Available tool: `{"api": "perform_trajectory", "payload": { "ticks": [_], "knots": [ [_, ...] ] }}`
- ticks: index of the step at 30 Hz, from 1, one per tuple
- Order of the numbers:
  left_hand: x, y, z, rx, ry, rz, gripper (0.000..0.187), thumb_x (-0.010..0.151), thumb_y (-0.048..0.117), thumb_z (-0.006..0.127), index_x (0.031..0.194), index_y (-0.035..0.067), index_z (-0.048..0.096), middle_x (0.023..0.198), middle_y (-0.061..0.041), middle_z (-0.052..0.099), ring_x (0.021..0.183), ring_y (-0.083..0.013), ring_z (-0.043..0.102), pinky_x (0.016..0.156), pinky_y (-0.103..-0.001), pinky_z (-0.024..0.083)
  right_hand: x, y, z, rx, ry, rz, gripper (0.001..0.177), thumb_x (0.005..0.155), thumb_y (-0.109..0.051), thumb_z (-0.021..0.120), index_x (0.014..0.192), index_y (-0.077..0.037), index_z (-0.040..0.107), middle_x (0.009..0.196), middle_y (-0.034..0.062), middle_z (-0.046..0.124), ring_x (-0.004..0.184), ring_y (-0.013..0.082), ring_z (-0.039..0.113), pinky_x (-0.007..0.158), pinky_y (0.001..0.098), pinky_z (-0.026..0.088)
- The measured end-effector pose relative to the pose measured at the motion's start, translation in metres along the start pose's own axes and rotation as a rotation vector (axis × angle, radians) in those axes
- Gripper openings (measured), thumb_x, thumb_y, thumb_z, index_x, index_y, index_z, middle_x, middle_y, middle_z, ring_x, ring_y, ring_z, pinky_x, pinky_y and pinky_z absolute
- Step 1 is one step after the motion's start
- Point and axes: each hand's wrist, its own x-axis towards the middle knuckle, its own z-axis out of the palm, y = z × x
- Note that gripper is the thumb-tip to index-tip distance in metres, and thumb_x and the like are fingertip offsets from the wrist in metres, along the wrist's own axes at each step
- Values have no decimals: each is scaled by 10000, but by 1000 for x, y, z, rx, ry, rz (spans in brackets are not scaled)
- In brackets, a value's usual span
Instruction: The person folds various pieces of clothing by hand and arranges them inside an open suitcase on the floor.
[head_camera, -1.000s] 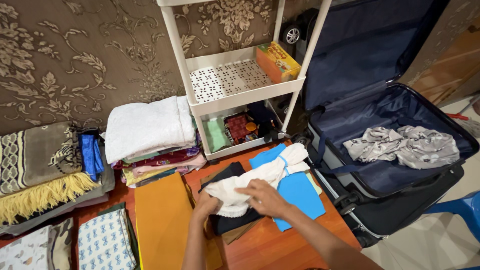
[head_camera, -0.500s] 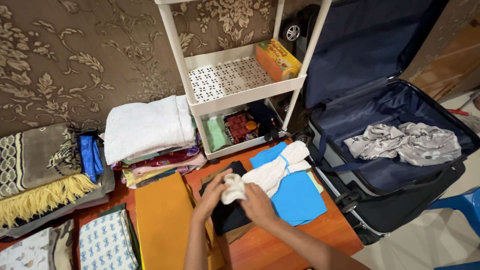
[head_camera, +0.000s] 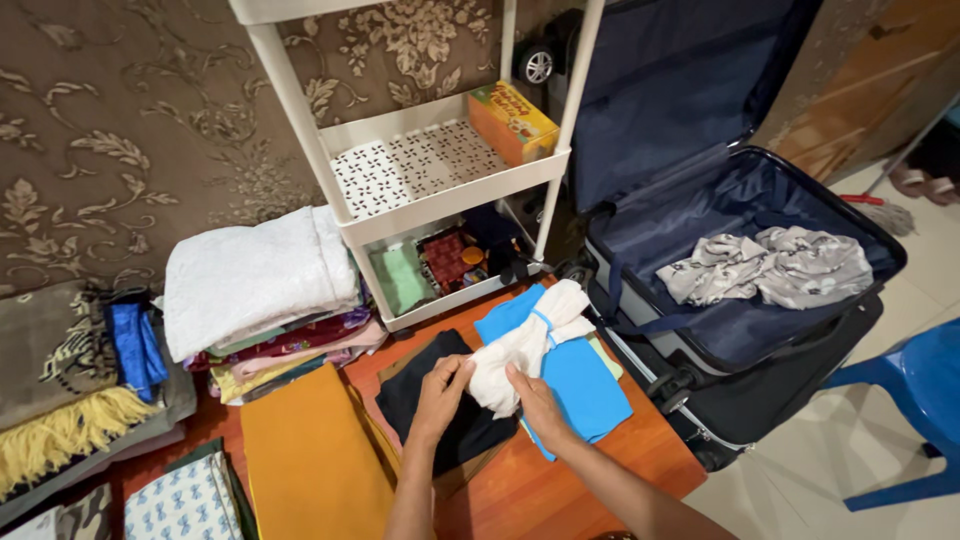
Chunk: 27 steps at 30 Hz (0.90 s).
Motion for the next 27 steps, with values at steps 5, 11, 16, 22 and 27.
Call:
{"api": "perform_trajectory", "payload": {
  "ticks": [5, 11, 16, 22, 27],
  "knots": [
    [3, 6, 8, 212, 168, 81, 341, 900, 308, 717, 783, -11, 693, 713, -145, 645, 767, -258, 565, 696, -376, 476, -34, -61, 17, -418, 181, -392, 442, 924, -275, 658, 1269, -20, 550, 1167, 146, 652, 1073, 259, 616, 932, 380, 495],
    [9, -1, 18, 416, 130, -93, 353, 853, 354, 738, 739, 21, 727, 687, -194, 649, 744, -332, 588, 696, -447, 478, -63, -105, 31, -939, 23, -696, 632, 769, -230, 831, 1272, 14, 537, 1395, 282, 448, 1293, 447, 402, 1051, 533, 322],
    [16, -3, 22, 468, 63, -45, 291, 844, 352, 735, 958, 85, 740, 868, -149, 739, 845, -320, 672, 783, -423, 526, -56, -92, 27, -1115, 72, -771, 499, 723, -130, 759, 1187, -18, 613, 1409, 216, 532, 1341, 422, 450, 1075, 512, 372],
    [5, 23, 4, 153, -158, 131, 321, 922, 240, 717, 1213, 103, 721, 1238, -113, 665, 1090, -252, 608, 937, -372, 470, -23, -61, -6, -888, 9, -345, 242, 932, -239, 680, 1100, -66, 657, 987, 168, 713, 1005, 361, 651, 916, 470, 441],
    [9, 16, 15, 109, -211, 120, 401, 883, 262, 757, 1254, 122, 699, 1178, -84, 686, 1067, -245, 598, 928, -372, 465, 7, -36, -23, -519, 62, -96, 320, 923, -319, 674, 1111, -64, 627, 911, 172, 723, 848, 358, 706, 723, 431, 532]
  ]
}}
